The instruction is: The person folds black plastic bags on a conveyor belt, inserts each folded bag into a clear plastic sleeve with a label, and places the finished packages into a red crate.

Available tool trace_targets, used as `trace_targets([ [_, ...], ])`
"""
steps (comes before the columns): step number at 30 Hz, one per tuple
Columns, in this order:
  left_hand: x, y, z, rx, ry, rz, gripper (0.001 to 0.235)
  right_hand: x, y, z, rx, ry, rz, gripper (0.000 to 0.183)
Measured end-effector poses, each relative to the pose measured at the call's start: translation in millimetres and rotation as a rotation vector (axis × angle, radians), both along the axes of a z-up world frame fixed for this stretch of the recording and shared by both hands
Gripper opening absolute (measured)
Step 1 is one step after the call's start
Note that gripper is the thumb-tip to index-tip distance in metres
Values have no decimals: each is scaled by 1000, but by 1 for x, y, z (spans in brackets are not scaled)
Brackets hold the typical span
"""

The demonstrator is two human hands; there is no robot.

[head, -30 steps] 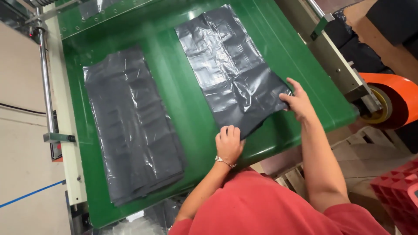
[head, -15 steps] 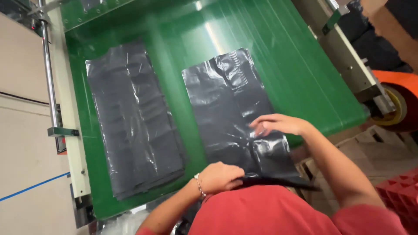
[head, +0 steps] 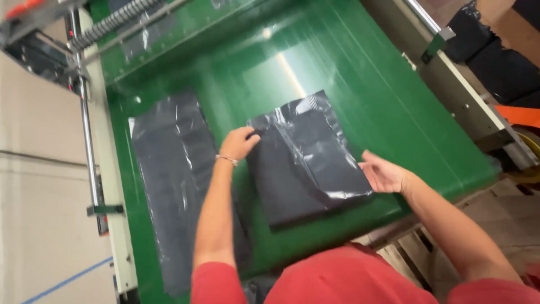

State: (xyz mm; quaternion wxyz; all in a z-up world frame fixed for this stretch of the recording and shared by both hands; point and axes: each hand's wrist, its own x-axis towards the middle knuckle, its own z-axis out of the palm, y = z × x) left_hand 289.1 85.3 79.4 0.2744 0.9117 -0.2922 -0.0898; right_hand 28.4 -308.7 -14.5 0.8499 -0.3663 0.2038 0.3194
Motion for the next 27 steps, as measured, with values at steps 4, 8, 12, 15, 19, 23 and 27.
trace_targets([
  [4,25,-16,-65,175,-72,-25,43,1,-10,-32,-353,-42,-68,41],
  [8,19,-24,-55,325,-306,64,25,-2,8,2,-731,-249,55,20],
  [12,42,-37,-46,408,-306,45,27,3,17,-9,-916,-376,-25,12],
  [15,53,-41,-28,459,-116,80,27,9,26,51,-1268,-222,211,31],
  [19,68,-35,-37,463,-30,74,33,10,25,31,-1357,-122,251,30],
  [23,72,-41,-47,488,34,104,35,18,30,28,-1439,-83,262,33],
  [27,61,-43,-69,427,-225,280,44,18,51,62,-1896,-193,507,28],
])
